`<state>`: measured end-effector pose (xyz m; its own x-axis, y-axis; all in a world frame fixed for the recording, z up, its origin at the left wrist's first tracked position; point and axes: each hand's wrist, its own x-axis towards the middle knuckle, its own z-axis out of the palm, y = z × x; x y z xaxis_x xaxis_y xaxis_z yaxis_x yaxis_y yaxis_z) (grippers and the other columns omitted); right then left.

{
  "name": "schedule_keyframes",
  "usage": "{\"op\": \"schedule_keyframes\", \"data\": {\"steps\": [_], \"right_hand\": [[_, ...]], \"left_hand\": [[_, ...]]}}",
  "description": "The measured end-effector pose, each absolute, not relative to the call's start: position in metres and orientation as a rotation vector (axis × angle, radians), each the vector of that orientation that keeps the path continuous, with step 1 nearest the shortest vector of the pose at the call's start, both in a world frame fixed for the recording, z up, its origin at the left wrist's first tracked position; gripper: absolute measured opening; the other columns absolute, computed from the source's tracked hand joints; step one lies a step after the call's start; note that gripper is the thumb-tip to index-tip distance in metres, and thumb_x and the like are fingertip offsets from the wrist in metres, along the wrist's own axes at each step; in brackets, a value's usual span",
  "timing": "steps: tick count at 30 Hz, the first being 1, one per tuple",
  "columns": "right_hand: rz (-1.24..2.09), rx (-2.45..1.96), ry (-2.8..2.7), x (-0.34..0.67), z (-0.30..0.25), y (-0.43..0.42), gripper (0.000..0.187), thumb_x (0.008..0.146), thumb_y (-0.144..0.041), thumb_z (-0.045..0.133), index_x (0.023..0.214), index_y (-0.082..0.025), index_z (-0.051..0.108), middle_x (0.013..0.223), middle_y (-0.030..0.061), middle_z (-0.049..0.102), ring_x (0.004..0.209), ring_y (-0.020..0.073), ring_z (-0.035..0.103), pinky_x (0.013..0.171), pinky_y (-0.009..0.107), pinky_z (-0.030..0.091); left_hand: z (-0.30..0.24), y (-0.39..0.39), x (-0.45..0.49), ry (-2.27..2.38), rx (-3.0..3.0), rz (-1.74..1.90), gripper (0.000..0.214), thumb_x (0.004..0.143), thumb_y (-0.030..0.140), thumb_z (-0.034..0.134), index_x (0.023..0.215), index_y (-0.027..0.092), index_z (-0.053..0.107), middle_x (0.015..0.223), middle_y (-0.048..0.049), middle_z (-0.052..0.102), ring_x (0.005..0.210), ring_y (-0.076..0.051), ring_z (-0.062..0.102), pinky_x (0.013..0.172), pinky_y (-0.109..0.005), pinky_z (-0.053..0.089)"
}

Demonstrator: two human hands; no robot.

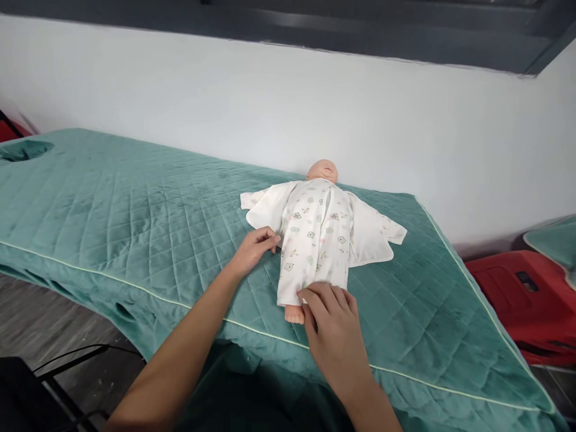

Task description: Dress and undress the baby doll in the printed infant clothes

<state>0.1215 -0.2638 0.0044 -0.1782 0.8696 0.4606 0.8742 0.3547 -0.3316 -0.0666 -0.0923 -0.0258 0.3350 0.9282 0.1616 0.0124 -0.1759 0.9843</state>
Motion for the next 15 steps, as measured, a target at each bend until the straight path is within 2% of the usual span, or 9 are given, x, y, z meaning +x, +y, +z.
{"op": "schedule_keyframes", "data": {"steps": [5,10,15], "right_hand": [[0.006,-1.520,-2.043,0.123,0.001,-0.263,0.025,0.092,-0.007,0.055,0.110,-0.023,0.064,0.106,0.0034,0.072,0.099,0.0238,0.060,0.092,0.042,0.036],[0.029,-1.437,-1.978,0.125,0.006,-0.262,0.019,0.096,-0.007,0.054,0.099,-0.023,0.063,0.095,0.0006,0.071,0.093,0.0201,0.061,0.091,0.040,0.037],[0.095,-1.329,-1.957,0.121,0.018,-0.268,0.015,0.094,-0.009,0.059,0.097,-0.023,0.063,0.095,-0.0001,0.070,0.091,0.0184,0.061,0.096,0.040,0.037]], "left_hand": [[-0.026,-0.092,-0.066,0.888,1.507,1.068,0.030,0.088,0.042,0.067,0.070,0.019,0.059,0.066,0.0006,0.061,0.068,-0.014,0.051,0.067,-0.028,0.037],[-0.028,-0.091,-0.066,0.892,1.488,1.087,0.031,0.087,0.043,0.067,0.069,0.019,0.059,0.065,0.0004,0.060,0.067,-0.014,0.051,0.067,-0.028,0.037],[-0.026,-0.091,-0.066,0.899,1.483,1.098,0.031,0.087,0.042,0.067,0.068,0.019,0.060,0.065,0.0004,0.060,0.068,-0.014,0.051,0.067,-0.028,0.038]]}}
